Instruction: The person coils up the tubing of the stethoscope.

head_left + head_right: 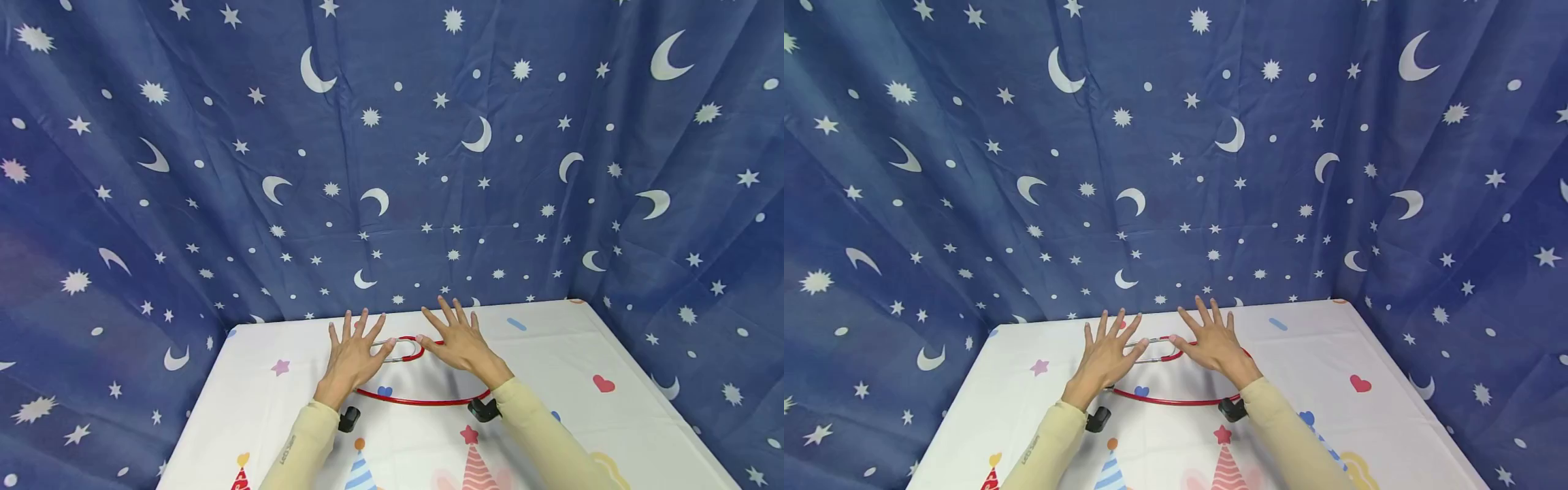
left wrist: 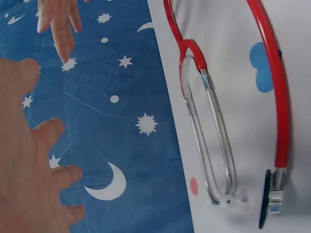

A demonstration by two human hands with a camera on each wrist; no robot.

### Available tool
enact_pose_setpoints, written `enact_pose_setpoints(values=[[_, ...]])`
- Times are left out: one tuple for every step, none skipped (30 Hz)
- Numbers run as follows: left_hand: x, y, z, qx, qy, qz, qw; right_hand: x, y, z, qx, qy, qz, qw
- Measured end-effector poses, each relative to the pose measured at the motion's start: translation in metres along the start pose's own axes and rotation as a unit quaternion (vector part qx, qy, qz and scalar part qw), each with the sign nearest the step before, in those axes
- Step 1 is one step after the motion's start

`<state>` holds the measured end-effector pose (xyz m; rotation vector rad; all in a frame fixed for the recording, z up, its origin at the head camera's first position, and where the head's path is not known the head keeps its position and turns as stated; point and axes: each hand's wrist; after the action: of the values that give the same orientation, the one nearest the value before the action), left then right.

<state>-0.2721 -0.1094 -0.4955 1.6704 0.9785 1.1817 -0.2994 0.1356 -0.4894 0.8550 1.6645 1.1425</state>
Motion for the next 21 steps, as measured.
enact_pose_setpoints(values=[[-0.001, -0.001, 0.0, 0.0, 0.001, 0.001, 1.0, 0.0, -0.001, -0.001, -0.002, 0.001, 0.002, 1.0], [-0.001, -0.001, 0.0, 0.0, 0.001, 0.001, 1.0, 0.0, -0.003, -0.002, -0.001, 0.002, 0.003, 1.0], [-0.002, -0.002, 0.001, 0.0, 0.001, 0.002, 1.0, 0.001, -0.004, -0.003, -0.001, 0.003, 0.005, 1.0], [-0.002, -0.003, 0.001, 0.001, 0.0, 0.001, 1.0, 0.002, -0.006, -0.004, -0.002, 0.002, 0.007, 1.0], [-0.003, -0.004, 0.002, 0.001, -0.001, 0.002, 1.0, 0.002, -0.008, -0.005, -0.003, 0.002, 0.009, 1.0], [-0.004, -0.006, 0.003, 0.001, 0.0, 0.002, 1.0, 0.003, -0.01, -0.006, -0.006, 0.0, 0.01, 1.0], [-0.005, -0.007, 0.002, -0.002, 0.001, 0.0, 1.0, 0.005, -0.012, -0.007, -0.009, -0.002, 0.013, 1.0], [-0.006, -0.01, 0.002, -0.002, 0.0, -0.001, 1.0, 0.006, -0.014, -0.007, -0.012, -0.004, 0.013, 1.0], [-0.008, -0.012, 0.002, -0.002, 0.0, 0.0, 1.0, 0.008, -0.016, -0.008, -0.013, -0.005, 0.012, 1.0], [-0.009, -0.015, 0.002, -0.003, 0.001, 0.0, 1.0, 0.009, -0.018, -0.008, -0.017, -0.007, 0.012, 1.0], [-0.011, -0.017, 0.001, -0.004, 0.002, 0.001, 1.0, 0.01, -0.019, -0.009, -0.019, -0.008, 0.011, 1.0], [-0.012, -0.019, 0.001, -0.004, 0.003, 0.003, 1.0, 0.011, -0.021, -0.009, -0.021, -0.009, 0.009, 1.0], [-0.013, -0.021, 0.0, -0.003, 0.003, 0.005, 1.0, 0.012, -0.022, -0.009, -0.021, -0.01, 0.007, 1.0], [-0.014, -0.023, 0.0, -0.003, 0.003, 0.008, 1.0, 0.014, -0.023, -0.009, -0.021, -0.012, 0.005, 1.0], [-0.015, -0.025, -0.001, -0.003, 0.004, 0.011, 0.9999, 0.015, -0.024, -0.009, -0.023, -0.016, 0.002, 1.0], [-0.016, -0.026, -0.002, -0.005, 0.005, 0.014, 0.9999, 0.017, -0.026, -0.01, -0.025, -0.019, 0.0, 1.0], [-0.017, -0.027, -0.003, -0.005, 0.005, 0.021, 0.9998, 0.019, -0.027, -0.01, -0.023, -0.022, -0.002, 0.999], [-0.019, -0.029, -0.003, -0.005, 0.004, 0.027, 0.9996, 0.02, -0.029, -0.011, -0.024, -0.025, -0.003, 0.999], [-0.02, -0.03, -0.004, -0.005, 0.005, 0.032, 0.9995, 0.022, -0.03, -0.011, -0.024, -0.027, -0.003, 0.999], [-0.022, -0.032, -0.005, -0.007, 0.007, 0.036, 0.9993, 0.023, -0.032, -0.011, -0.026, -0.03, -0.003, 0.999], [-0.023, -0.034, -0.005, -0.008, 0.007, 0.043, 0.999, 0.025, -0.033, -0.011, -0.026, -0.031, -0.005, 0.999]])
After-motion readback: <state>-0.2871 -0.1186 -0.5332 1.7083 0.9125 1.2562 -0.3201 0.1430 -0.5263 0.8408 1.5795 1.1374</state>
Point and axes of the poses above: each hand's wrist, its own z-axis away from the middle knuckle, its own y-axis out of the back of the hand, x = y × z, and after that the axes turned 1 degree about -y, right-handed
